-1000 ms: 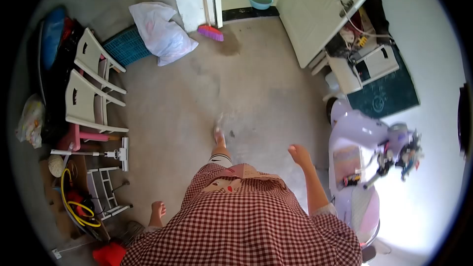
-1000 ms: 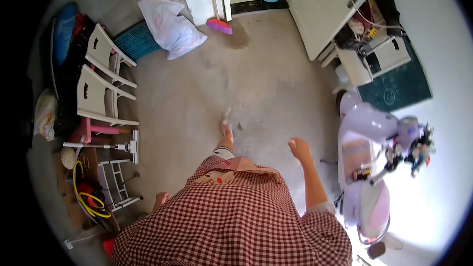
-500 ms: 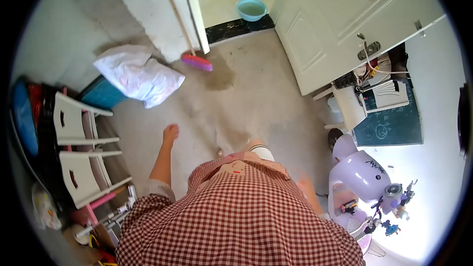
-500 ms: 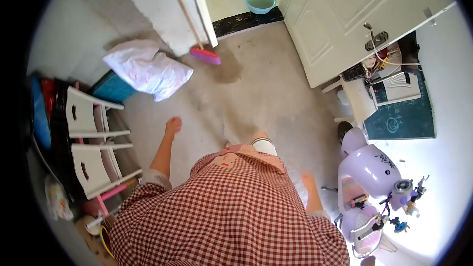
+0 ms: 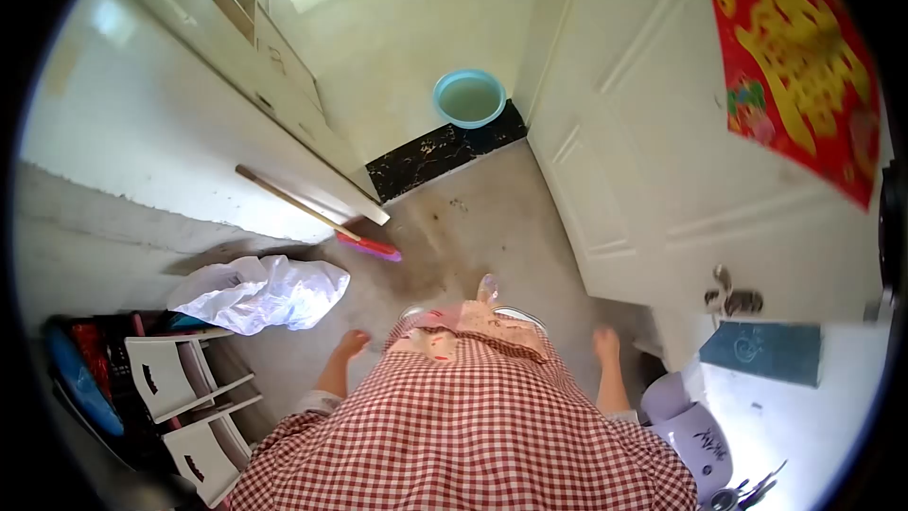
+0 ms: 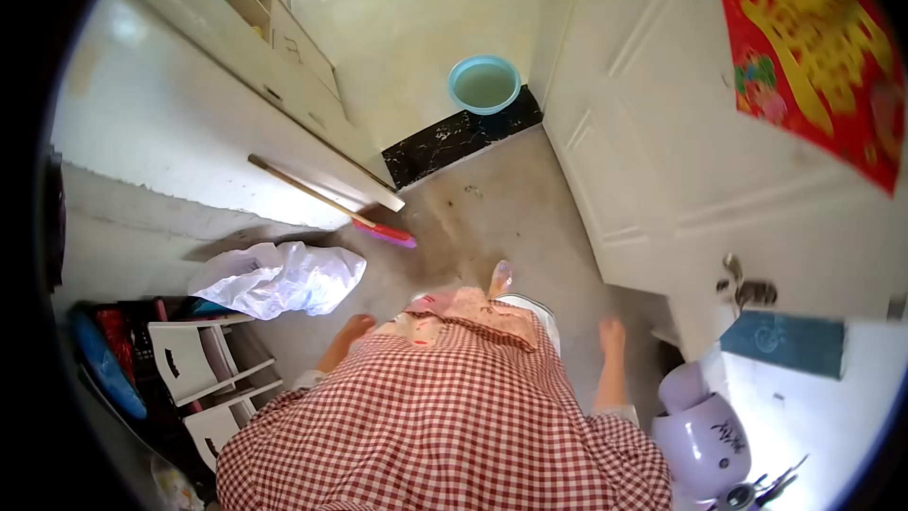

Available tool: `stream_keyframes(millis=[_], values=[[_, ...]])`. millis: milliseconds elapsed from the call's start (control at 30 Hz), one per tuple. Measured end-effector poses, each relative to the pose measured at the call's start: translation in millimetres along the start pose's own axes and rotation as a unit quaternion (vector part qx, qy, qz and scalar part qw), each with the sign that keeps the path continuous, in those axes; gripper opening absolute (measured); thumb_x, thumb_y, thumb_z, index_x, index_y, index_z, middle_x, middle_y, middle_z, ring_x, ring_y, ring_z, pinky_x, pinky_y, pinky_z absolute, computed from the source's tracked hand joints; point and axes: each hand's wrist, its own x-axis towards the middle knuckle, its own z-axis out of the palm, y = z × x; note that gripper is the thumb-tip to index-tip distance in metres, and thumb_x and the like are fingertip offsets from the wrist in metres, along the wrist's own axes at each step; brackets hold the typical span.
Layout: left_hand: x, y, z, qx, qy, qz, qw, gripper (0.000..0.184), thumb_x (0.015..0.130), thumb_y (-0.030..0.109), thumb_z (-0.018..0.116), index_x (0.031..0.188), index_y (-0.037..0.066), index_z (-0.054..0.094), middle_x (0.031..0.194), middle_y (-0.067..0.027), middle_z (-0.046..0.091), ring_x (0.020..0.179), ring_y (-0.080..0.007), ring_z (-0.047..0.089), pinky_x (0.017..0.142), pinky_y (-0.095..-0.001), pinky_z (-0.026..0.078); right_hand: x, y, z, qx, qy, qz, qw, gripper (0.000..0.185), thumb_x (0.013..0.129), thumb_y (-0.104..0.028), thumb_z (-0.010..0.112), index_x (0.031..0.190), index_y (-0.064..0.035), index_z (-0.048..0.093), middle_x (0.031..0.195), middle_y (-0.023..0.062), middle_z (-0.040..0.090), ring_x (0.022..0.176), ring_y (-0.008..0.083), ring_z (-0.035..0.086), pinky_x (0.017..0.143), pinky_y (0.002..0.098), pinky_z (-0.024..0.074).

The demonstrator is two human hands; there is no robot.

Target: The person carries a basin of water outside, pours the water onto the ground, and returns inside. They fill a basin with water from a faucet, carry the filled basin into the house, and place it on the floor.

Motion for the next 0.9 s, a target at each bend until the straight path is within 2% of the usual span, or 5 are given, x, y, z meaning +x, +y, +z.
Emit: stream_keyframes(millis=[33, 267, 500, 600, 900], values=[[-18.7, 17.9, -11.5, 0.006, 0.018, -0.097, 0.995, 0.021, 0.08, 0.026, 0.054, 0.093, 0.011, 0.061, 0.068, -0.0021, 0.056, 0.054, -0.0134, 0.052, 0.047, -0.0307, 0.041, 70.6, -21.1, 2.9, 0.043, 0.092, -0.143, 0.985, 0.028, 0.08, -0.025, 0.054, 0.084, 0.0017, 0.059, 0.063, 0.0091, 0.056, 0.057, 0.0181, 0.053, 0.054, 0.033, 0.0423], [32.1, 97.8, -43.9, -0.397, 0.096, -0.269, 0.872, 0.028, 0.083, 0.025, 0.05, 0.107, 0.01, 0.051, 0.094, -0.0074, 0.057, 0.083, -0.0215, 0.055, 0.071, -0.0406, 0.046, 246.7, -379.4, -64.4, 0.142, -0.021, -0.258, 0.955, 0.025, 0.084, -0.021, 0.054, 0.098, -0.0011, 0.06, 0.084, 0.0033, 0.062, 0.075, 0.0105, 0.057, 0.063, 0.0237, 0.0455], [306.3, 305.8, -140.5, -0.315, -0.007, -0.248, 0.916, 0.03, 0.083, 0.028, 0.051, 0.104, 0.006, 0.054, 0.09, -0.0103, 0.057, 0.081, -0.0228, 0.058, 0.071, -0.0363, 0.048, 430.1, -536.1, 36.1, 0.194, -0.175, -0.096, 0.961, 0.024, 0.086, -0.022, 0.053, 0.102, -0.0049, 0.058, 0.089, 0.0037, 0.062, 0.08, 0.0102, 0.058, 0.066, 0.024, 0.0471], [493.0, 373.2, -202.1, -0.277, -0.085, 0.02, 0.957, 0.021, 0.085, 0.026, 0.05, 0.083, 0.008, 0.06, 0.065, -0.0011, 0.054, 0.052, -0.0136, 0.051, 0.05, -0.0254, 0.043, 501.2, -591.1, 97.1, 0.286, -0.201, 0.068, 0.934, 0.026, 0.085, -0.024, 0.054, 0.104, -0.0059, 0.057, 0.092, 0.0045, 0.062, 0.079, 0.0119, 0.059, 0.067, 0.0247, 0.048], [882.7, 550.8, -235.6, -0.089, -0.052, -0.03, 0.994, 0.038, 0.084, 0.031, 0.049, 0.11, 0.004, 0.052, 0.084, -0.0059, 0.058, 0.071, -0.0152, 0.054, 0.063, -0.0288, 0.044, 762.5, -661.4, 313.2, 0.344, -0.142, 0.215, 0.903, 0.034, 0.084, -0.029, 0.055, 0.111, -0.0084, 0.053, 0.104, 0.0058, 0.058, 0.094, 0.0163, 0.055, 0.074, 0.0294, 0.0452]])
